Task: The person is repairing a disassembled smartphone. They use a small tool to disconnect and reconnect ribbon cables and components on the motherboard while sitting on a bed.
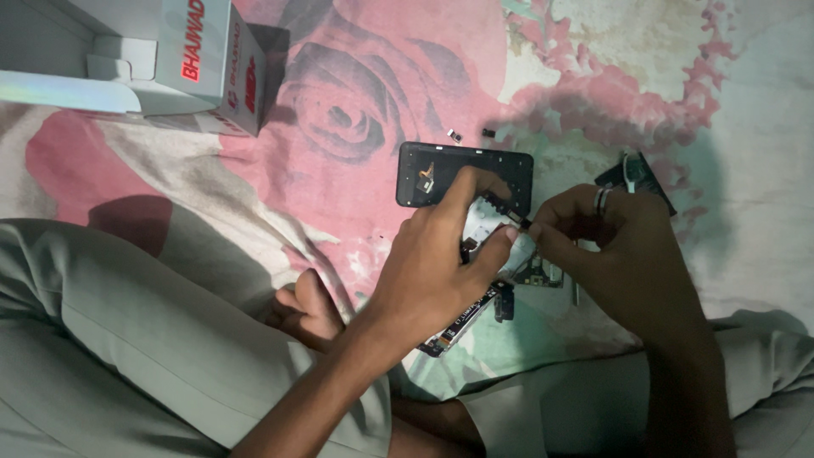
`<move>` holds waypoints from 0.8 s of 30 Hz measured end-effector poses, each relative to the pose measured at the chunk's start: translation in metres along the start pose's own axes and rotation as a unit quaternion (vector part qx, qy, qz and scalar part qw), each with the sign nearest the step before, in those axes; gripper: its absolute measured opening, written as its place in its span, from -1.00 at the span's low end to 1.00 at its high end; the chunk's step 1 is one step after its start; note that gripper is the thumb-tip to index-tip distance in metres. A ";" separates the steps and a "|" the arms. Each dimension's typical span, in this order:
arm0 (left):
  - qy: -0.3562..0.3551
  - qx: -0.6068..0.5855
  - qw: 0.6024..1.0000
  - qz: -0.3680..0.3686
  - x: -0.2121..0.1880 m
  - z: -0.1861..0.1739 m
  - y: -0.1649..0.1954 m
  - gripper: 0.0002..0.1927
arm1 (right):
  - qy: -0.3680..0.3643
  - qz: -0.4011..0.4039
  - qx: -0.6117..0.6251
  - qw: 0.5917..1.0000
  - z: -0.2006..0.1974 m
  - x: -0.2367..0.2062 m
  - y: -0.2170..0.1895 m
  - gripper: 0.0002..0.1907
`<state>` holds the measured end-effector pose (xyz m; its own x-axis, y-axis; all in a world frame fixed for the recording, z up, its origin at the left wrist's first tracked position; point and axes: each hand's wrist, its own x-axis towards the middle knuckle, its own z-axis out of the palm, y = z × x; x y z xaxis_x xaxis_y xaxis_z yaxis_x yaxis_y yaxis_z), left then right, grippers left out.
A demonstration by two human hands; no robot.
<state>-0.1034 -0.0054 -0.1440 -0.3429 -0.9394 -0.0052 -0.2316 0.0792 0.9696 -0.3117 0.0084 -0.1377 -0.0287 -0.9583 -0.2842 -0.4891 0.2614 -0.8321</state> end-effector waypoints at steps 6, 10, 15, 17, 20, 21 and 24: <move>-0.020 0.021 0.997 -0.072 -0.001 -0.004 0.004 -0.66 | -0.002 0.006 0.002 1.000 0.003 -0.001 -0.004 -0.92; 0.009 0.006 1.000 -0.008 0.000 -0.006 0.005 -0.66 | 0.003 -0.006 -0.044 0.999 0.003 0.000 -0.008 -0.92; 0.021 -0.002 1.000 0.021 -0.004 -0.008 0.006 -0.64 | -0.006 -0.020 -0.027 0.999 0.007 -0.002 -0.014 -0.92; 0.003 -0.002 1.000 -0.024 -0.004 -0.009 0.006 -0.62 | -0.010 0.000 -0.006 1.000 0.007 -0.003 -0.016 -0.94; -0.010 0.000 0.998 -0.060 -0.002 -0.008 0.006 -0.60 | -0.012 0.000 -0.008 1.000 0.006 -0.002 -0.020 -0.94; -0.012 0.001 0.998 -0.066 -0.002 -0.008 0.006 -0.60 | -0.012 -0.005 -0.014 1.000 0.006 -0.002 -0.021 -0.94; 0.015 0.000 1.000 -0.015 -0.003 -0.008 0.005 -0.62 | -0.009 -0.004 -0.037 0.999 0.008 -0.004 -0.025 -0.94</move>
<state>-0.0960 -0.0047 -0.1373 -0.3077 -0.9511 -0.0261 -0.2404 0.0512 0.9693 -0.2929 0.0067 -0.1197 -0.0096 -0.9579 -0.2870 -0.5516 0.2444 -0.7975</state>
